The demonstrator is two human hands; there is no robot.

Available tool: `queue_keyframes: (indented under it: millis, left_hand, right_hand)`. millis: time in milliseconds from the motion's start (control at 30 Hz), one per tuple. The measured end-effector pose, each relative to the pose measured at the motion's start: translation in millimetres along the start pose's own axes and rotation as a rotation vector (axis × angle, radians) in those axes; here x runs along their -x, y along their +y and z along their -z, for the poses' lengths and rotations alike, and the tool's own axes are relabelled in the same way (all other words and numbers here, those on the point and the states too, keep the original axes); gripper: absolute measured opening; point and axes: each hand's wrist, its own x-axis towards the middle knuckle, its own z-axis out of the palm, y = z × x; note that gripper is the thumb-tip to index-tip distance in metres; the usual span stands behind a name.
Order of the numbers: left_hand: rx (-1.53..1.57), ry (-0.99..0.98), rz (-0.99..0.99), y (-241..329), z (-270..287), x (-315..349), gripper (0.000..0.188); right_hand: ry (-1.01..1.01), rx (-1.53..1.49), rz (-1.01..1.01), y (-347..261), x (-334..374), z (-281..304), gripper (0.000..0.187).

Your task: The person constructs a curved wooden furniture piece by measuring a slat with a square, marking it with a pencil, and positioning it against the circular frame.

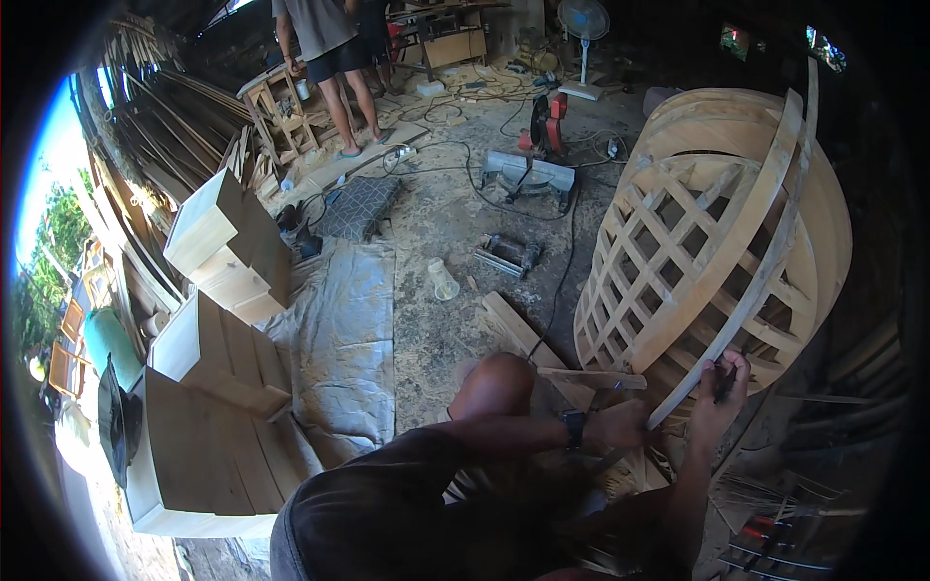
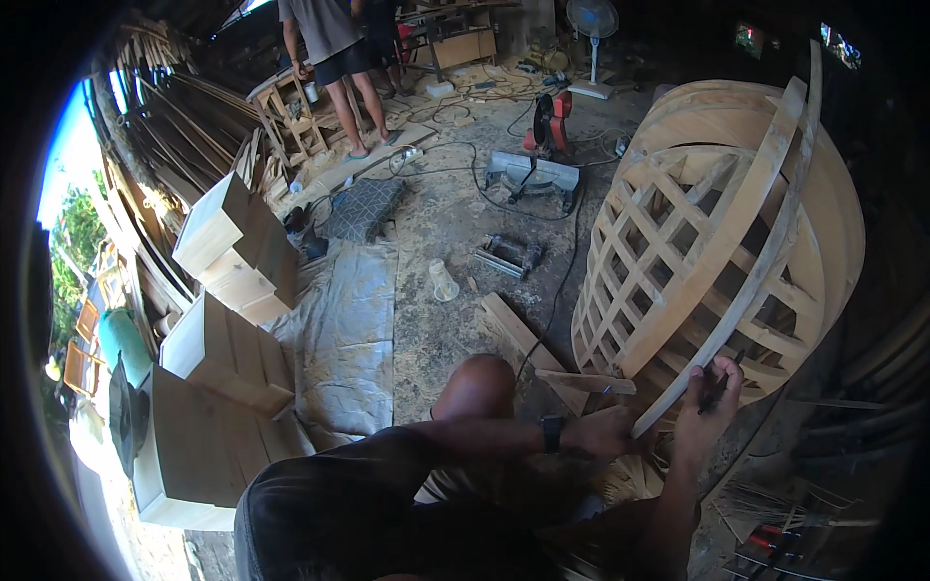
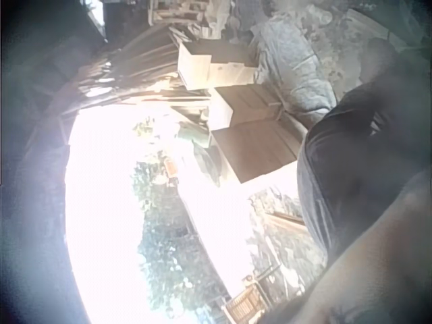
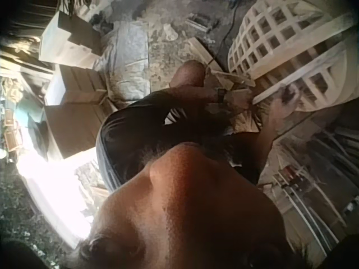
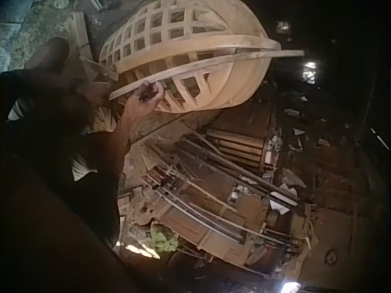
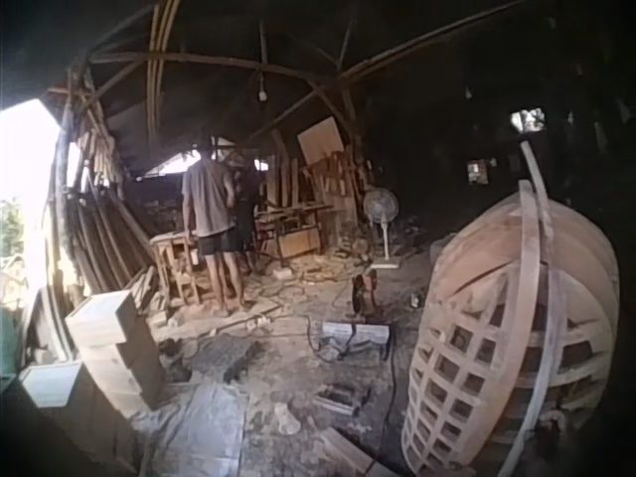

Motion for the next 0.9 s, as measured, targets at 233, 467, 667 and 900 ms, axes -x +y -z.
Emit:
queue_keyframes:
  millis: [233, 467, 667, 900]
  left_hand:
    - [0.090, -0.089, 0.053, -8, -6, -2, 0.028]
    - [0.146, -0.092, 0.003, -1, -4, -2, 0.026]
    - [0.086, -0.126, -0.041, -5, 2, 2, 0.029]
    - [0.054, -0.091, -0.013, 9, 6, 3, 0.030]
  right_hand:
    - [0.025, 0.019, 0.105, 4, -1, 1, 0.027]
    - [0.068, 0.029, 0.110, -2, 0, -1, 0.026]
    - [0.059, 0.037, 0.143, -2, 1, -3, 0.026]
    - [0.047, 0.028, 0.097, 0, -1, 0, 0.028]
